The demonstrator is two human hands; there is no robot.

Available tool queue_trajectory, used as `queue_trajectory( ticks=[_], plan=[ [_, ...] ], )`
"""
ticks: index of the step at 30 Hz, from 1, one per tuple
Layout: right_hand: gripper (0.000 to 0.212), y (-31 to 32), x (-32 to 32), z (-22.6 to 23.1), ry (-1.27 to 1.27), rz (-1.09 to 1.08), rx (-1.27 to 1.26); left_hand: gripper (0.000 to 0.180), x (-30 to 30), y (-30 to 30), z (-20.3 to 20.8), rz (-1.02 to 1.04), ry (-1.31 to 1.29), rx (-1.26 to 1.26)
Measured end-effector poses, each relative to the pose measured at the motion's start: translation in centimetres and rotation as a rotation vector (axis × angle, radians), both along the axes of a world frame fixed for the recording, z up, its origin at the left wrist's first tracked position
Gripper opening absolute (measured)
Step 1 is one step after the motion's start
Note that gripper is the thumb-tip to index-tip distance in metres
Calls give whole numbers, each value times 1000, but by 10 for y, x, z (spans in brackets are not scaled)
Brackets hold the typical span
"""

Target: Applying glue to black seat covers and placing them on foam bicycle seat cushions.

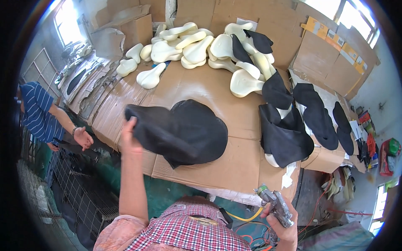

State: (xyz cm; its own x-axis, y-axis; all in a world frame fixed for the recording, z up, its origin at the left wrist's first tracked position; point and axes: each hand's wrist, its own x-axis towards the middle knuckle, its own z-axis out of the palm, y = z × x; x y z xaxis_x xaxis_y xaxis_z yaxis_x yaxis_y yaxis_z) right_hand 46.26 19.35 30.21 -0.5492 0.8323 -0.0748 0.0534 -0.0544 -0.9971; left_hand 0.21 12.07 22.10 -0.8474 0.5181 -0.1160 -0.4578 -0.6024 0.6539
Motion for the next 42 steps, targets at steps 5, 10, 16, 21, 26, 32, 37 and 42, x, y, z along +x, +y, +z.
queue_trajectory(
  ticks=[5, 10, 16, 21, 26, 32, 37, 42],
  plan=[
    [64, -5, 5, -1, -110, 136, -107, 27, -69, -93, 20, 242, 75, 17],
    [62, -19, -14, -3, 66, 162, -188, 46, -98, -143, 30, 442, 283, 35],
    [59, -27, -11, 20, -95, -74, -5, 39, -125, -177, 3, 718, 103, -57],
    [66, -44, 5, 18, -220, -41, -14, 25, -141, -190, -27, 742, 152, 11],
    [62, -50, -14, 10, -55, 203, -185, 30, -149, -183, -56, 696, 6, 96],
    [58, -37, -60, 2, 9, 97, -32, 51, -121, -150, -79, 615, -57, -20],
    [54, -31, -55, 4, -43, -132, 48, 54, -95, -121, -101, 517, -114, -153],
    [59, -41, -23, 9, -141, -184, -2, 47, -84, -88, -128, 386, -160, -342]
  ],
)
